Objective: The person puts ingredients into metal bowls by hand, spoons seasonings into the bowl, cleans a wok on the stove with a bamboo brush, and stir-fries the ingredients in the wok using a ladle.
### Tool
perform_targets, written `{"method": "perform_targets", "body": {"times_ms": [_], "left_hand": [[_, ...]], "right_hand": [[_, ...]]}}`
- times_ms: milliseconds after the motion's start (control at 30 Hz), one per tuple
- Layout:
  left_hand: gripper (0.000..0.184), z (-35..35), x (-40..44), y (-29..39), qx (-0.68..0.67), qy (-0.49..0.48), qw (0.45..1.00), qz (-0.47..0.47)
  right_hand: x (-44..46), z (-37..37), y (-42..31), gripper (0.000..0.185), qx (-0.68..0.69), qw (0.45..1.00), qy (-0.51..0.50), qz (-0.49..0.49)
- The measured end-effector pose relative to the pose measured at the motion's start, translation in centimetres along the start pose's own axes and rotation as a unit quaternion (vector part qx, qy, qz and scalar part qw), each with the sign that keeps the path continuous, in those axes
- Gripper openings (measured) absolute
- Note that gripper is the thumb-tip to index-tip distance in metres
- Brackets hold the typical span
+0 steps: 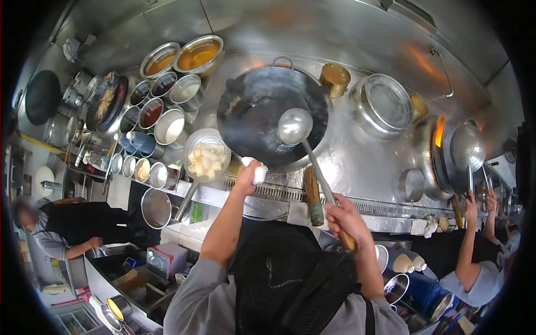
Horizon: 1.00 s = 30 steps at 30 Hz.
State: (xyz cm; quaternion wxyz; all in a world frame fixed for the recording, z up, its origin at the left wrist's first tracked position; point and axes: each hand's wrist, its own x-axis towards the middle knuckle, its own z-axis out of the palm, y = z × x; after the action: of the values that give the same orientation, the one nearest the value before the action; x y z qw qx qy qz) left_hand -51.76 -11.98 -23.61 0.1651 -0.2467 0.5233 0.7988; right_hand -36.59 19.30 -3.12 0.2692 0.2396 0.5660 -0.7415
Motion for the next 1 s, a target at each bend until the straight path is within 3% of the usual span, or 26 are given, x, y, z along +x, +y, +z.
{"method": "perform_targets", "body": {"times_ms": [67,133,167,233,267,333,400,467,567,700,767,800,867,900,967,1000], "left_hand": [[0.018,0.1,-0.2,-0.1,-0.009,0.001,1.000,0.005],[0.019,0.0,-0.3,0.1,-0.004,0.004,1.000,0.002],[0.018,-0.1,-0.2,0.0,0.001,-0.002,1.000,-0.002],[0.016,-0.2,0.0,-0.2,0.010,-0.008,1.000,-0.005],[0.016,-0.2,0.1,-0.3,0.008,-0.003,1.000,-0.011],[0.018,0.0,-0.8,0.1,-0.007,-0.001,1.000,-0.006],[0.025,-0.2,-1.0,0.4,-0.009,-0.004,1.000,-0.025],[0.041,0.2,-2.4,1.4,0.008,0.004,0.998,-0.065],[0.054,0.0,-2.8,2.6,0.014,-0.017,0.995,-0.093],[0.060,-1.4,-1.7,3.4,-0.010,-0.036,0.988,-0.152],[0.062,-2.1,-1.8,4.1,-0.034,-0.082,0.976,-0.198],[0.062,-2.1,-1.7,4.2,-0.033,-0.089,0.975,-0.200],[0.058,-1.9,-1.6,3.9,-0.058,-0.115,0.973,-0.192],[0.046,-1.3,-1.7,4.1,-0.094,-0.119,0.971,-0.184],[0.039,-2.0,-0.4,3.3,-0.089,-0.146,0.970,-0.171],[0.033,-2.2,0.3,3.1,-0.084,-0.169,0.970,-0.154]], "right_hand": [[4.8,0.2,1.7,0.044,-0.048,0.997,-0.055,-0.018],[11.4,0.2,5.4,0.053,-0.148,0.978,-0.077,-0.127],[13.8,0.2,7.3,0.053,-0.145,0.979,-0.077,-0.122],[16.5,0.6,9.3,0.061,-0.269,0.926,0.111,-0.242],[16.3,0.0,9.6,0.061,-0.272,0.927,0.109,-0.235],[13.9,-1.1,9.4,0.064,-0.325,0.846,0.265,-0.329],[12.0,-4.0,11.7,0.066,-0.370,0.803,0.355,-0.304],[9.6,-6.5,13.5,0.069,-0.400,0.807,0.391,-0.190],[8.0,-8.1,17.0,0.070,-0.475,0.762,0.416,-0.144],[8.9,-7.9,18.8,0.070,-0.491,0.751,0.431,-0.096],[11.1,-9.0,20.2,0.071,-0.631,0.626,0.435,-0.145],[12.0,-7.3,20.0,0.071,-0.630,0.624,0.440,-0.143],[14.6,-2.0,18.7,0.067,-0.590,0.693,0.397,-0.118],[15.2,-1.5,18.4,0.067,-0.592,0.691,0.399,-0.115],[16.6,-0.4,18.0,0.066,-0.518,0.800,0.302,-0.027],[17.9,-3.4,19.2,0.067,-0.440,0.850,0.280,-0.069]]}}
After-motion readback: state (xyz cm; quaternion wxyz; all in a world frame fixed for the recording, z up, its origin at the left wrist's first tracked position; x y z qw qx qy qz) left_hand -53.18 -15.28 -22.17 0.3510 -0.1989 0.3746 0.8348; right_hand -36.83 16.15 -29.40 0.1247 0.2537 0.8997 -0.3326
